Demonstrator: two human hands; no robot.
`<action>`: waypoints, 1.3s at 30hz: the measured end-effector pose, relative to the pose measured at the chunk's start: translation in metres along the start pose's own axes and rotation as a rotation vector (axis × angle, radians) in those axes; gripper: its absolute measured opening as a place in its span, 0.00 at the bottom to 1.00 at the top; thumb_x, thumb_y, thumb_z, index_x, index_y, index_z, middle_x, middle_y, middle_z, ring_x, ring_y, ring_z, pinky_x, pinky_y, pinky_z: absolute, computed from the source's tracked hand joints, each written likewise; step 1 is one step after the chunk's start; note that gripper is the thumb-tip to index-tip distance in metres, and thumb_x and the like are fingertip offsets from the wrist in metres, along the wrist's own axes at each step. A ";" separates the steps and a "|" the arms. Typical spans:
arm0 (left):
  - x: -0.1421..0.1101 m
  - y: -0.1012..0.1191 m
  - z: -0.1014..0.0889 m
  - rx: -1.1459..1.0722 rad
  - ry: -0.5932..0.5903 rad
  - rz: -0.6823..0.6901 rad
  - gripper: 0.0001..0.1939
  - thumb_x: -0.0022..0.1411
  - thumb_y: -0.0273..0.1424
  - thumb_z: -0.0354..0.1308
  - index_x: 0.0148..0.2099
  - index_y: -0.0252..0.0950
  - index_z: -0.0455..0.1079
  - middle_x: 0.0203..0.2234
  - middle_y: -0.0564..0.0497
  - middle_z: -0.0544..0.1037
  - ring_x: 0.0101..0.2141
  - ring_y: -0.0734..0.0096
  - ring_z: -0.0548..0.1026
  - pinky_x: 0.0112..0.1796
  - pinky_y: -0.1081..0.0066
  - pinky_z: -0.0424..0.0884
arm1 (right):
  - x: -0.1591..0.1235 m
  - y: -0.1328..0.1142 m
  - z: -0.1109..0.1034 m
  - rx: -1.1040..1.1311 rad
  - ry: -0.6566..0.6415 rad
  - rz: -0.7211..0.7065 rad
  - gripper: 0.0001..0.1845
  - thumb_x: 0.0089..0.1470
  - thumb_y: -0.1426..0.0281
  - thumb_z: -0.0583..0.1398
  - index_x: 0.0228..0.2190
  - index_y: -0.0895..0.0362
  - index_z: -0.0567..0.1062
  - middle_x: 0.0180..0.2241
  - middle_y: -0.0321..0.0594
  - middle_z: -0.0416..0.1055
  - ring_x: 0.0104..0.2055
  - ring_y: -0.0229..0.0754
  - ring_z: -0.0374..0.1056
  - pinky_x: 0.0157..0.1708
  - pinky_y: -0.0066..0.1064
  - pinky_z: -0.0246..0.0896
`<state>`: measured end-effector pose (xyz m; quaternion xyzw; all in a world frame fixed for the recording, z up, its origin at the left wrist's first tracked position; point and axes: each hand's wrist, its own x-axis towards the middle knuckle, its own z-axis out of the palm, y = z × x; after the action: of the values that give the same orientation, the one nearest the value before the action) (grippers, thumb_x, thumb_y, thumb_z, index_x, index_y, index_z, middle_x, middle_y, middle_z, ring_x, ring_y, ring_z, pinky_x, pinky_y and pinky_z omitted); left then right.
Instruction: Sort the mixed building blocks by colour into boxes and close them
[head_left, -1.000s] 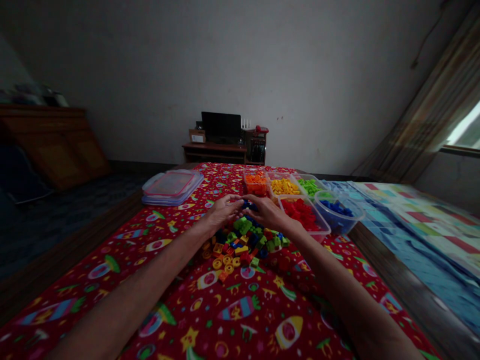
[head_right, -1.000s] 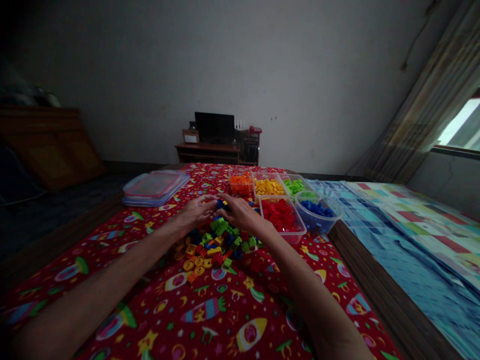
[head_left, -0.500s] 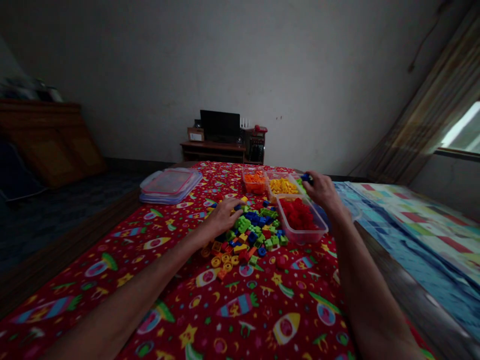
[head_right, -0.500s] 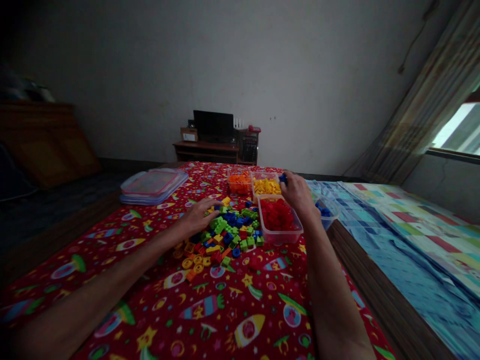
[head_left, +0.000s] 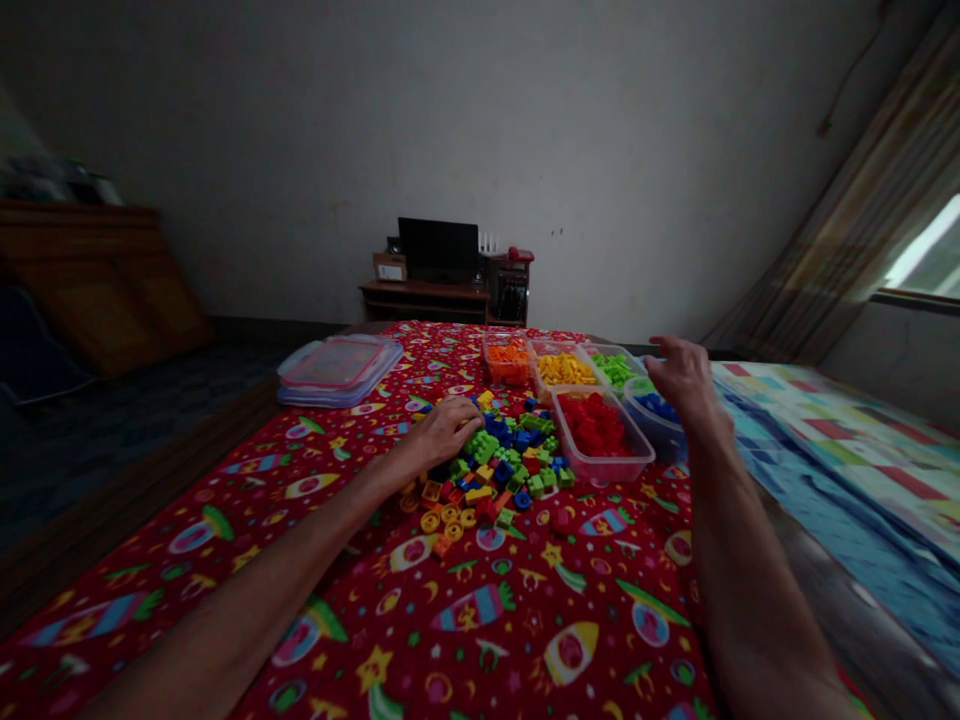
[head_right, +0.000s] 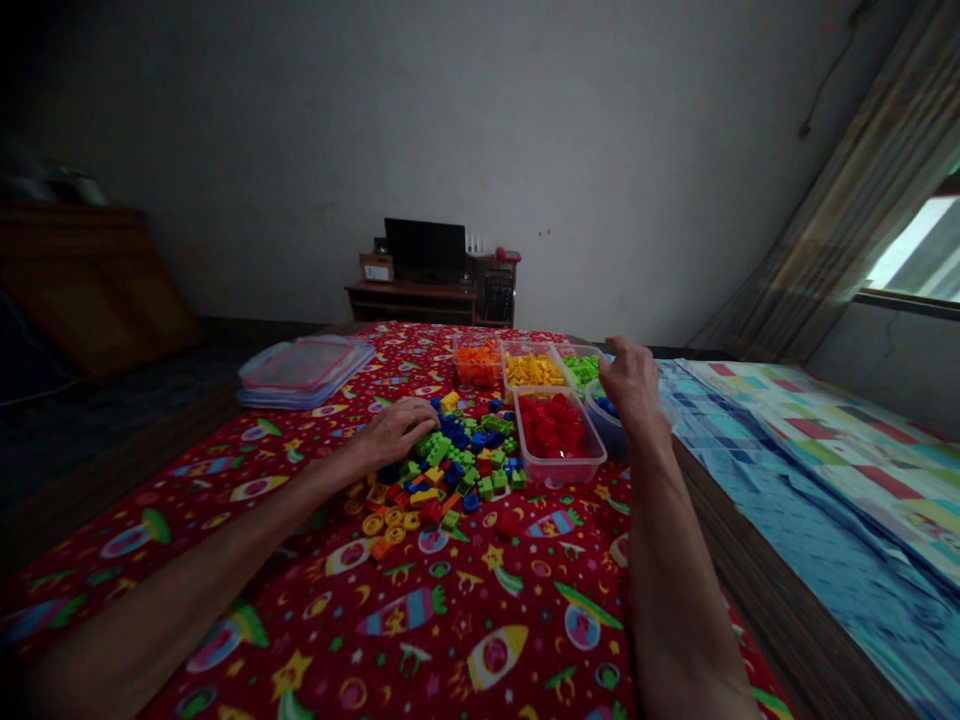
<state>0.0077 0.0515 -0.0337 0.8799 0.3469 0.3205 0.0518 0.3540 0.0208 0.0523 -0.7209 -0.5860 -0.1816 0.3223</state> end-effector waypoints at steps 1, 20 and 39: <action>0.000 0.001 -0.003 0.013 -0.011 -0.033 0.16 0.61 0.36 0.47 0.32 0.36 0.73 0.32 0.46 0.78 0.38 0.62 0.73 0.45 0.63 0.68 | -0.001 -0.013 -0.001 0.057 0.005 -0.055 0.21 0.51 0.72 0.53 0.47 0.61 0.73 0.40 0.51 0.74 0.42 0.46 0.69 0.41 0.34 0.60; -0.002 -0.006 -0.030 0.016 -0.315 -0.125 0.08 0.49 0.33 0.60 0.33 0.37 0.76 0.37 0.48 0.77 0.42 0.60 0.72 0.46 0.64 0.67 | -0.090 -0.144 0.042 0.178 -0.652 -0.841 0.18 0.53 0.69 0.60 0.47 0.59 0.72 0.41 0.48 0.74 0.42 0.42 0.68 0.36 0.28 0.55; 0.000 -0.011 -0.021 -0.019 -0.178 0.030 0.12 0.56 0.40 0.56 0.34 0.36 0.74 0.43 0.45 0.75 0.47 0.61 0.70 0.49 0.64 0.67 | -0.091 -0.143 0.044 0.318 -0.575 -0.803 0.16 0.57 0.69 0.57 0.47 0.62 0.68 0.33 0.47 0.74 0.35 0.41 0.68 0.32 0.28 0.54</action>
<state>-0.0113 0.0571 -0.0208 0.9095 0.3247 0.2449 0.0859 0.1889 -0.0012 -0.0020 -0.4023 -0.9016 0.0060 0.1588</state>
